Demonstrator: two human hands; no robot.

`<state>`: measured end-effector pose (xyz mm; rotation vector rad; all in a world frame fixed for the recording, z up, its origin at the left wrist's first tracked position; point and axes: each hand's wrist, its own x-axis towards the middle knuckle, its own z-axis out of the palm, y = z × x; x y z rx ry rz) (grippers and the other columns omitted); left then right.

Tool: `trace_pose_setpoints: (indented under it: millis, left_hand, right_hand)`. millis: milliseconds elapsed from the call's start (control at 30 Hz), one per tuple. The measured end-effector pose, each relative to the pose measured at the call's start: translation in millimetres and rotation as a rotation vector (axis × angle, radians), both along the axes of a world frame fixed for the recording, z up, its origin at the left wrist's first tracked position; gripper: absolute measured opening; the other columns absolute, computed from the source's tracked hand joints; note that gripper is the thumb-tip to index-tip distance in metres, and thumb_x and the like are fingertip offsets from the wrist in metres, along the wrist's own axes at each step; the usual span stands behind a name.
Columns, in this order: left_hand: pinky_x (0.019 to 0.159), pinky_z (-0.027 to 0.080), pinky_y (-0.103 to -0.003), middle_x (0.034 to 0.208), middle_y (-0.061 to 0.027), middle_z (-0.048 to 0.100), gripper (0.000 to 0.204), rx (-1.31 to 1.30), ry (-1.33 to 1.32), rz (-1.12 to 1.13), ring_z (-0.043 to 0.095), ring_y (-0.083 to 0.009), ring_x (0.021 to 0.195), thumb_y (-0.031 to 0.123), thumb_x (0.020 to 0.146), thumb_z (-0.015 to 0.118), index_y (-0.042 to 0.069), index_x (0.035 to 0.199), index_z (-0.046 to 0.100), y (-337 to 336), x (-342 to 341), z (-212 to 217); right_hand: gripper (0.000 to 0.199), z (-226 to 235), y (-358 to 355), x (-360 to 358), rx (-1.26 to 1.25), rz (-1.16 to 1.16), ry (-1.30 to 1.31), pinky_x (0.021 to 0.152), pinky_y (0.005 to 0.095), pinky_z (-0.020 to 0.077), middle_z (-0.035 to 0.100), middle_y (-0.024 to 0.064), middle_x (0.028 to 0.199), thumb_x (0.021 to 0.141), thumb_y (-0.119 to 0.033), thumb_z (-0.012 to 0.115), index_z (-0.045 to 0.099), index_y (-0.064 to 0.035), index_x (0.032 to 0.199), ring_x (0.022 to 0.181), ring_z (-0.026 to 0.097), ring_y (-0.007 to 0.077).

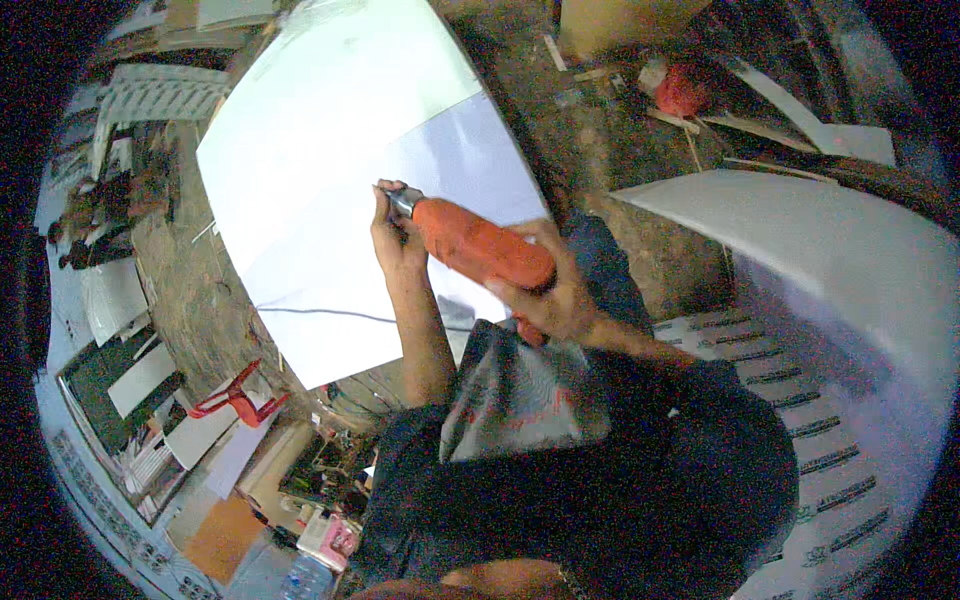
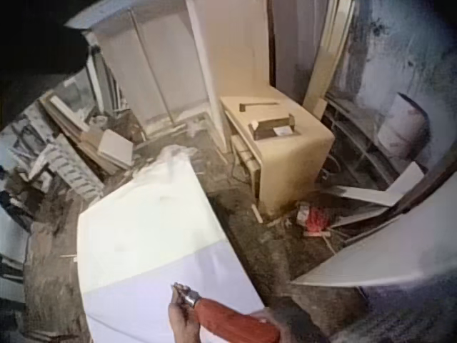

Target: The person uses a power drill to make holes into a white panel. They pick up individual screws, place them into the drill bit, and drill them into the edges of the panel at various locations.

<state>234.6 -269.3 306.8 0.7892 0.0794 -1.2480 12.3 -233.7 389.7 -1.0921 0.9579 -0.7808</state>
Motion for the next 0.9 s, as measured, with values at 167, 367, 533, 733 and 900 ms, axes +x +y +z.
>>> trace_pose_setpoints:
  millis: [167, 367, 533, 733, 900]
  left_hand:
    - [0.079, 0.048, -0.034, 0.078, -0.005, 0.053, 0.021, 0.28, 0.355, -0.067, 0.054, -0.0178, 0.076, 0.021, 0.096, 0.046, 0.004, 0.085, 0.051, -64.9, -32.0, -98.8]
    - [0.075, 0.05, -0.033, 0.079, -0.0044, 0.052, 0.019, 0.402, 0.597, -0.137, 0.053, -0.0171, 0.074, 0.021, 0.096, 0.046, 0.004, 0.088, 0.049, -72.5, -62.3, -177.3]
    - [0.074, 0.052, -0.035, 0.084, -0.0056, 0.054, 0.015, 0.517, 0.625, -0.244, 0.054, -0.0181, 0.076, 0.017, 0.097, 0.043, 0.004, 0.094, 0.049, -84.2, -67.3, -226.7]
    - [0.082, 0.052, -0.043, 0.103, -0.0111, 0.058, 0.016, 0.708, 0.581, -0.279, 0.059, -0.0243, 0.09, 0.016, 0.096, 0.041, 0.003, 0.104, 0.048, -91.4, -72.0, -254.2]
    - [0.089, 0.046, -0.053, 0.107, -0.0115, 0.057, 0.019, 0.709, 0.548, -0.281, 0.057, -0.0294, 0.098, 0.018, 0.096, 0.042, 0.005, 0.11, 0.045, -103.6, -73.0, -268.7]
  right_hand:
    - [0.062, -49.6, -50.3, -1.0, -0.116, -0.005, 0.31, 0.095, 0.0397, 0.0351, 0.043, 0.0175, 0.113, 0.072, -0.021, 0.075, 0.041, 0.0003, 0.119, 0.106, 0.046, 0.0297]
    - [0.074, -96.5, -50.6, 5.6, 0.133, -0.156, 0.274, 0.102, 0.0416, 0.0297, 0.034, 0.0182, 0.123, 0.077, -0.016, 0.071, 0.026, -0.0006, 0.133, 0.118, 0.038, 0.0293]
    - [0.075, -137.7, -61.3, 16.0, 0.164, -0.133, 0.394, 0.1, 0.0442, 0.03, 0.033, 0.0192, 0.124, 0.076, -0.014, 0.071, 0.024, -0.0016, 0.133, 0.118, 0.037, 0.0312]
    - [0.076, -152.0, -82.9, 24.7, 0.176, -0.094, 0.549, 0.098, 0.0482, 0.0296, 0.034, 0.0211, 0.121, 0.076, -0.019, 0.072, 0.024, -0.0022, 0.133, 0.115, 0.037, 0.0351]
    - [0.078, -164.3, -105.0, 30.2, 0.134, -0.077, 0.609, 0.098, 0.0488, 0.0291, 0.033, 0.0212, 0.121, 0.075, -0.019, 0.074, 0.025, -0.0017, 0.132, 0.115, 0.035, 0.0347]
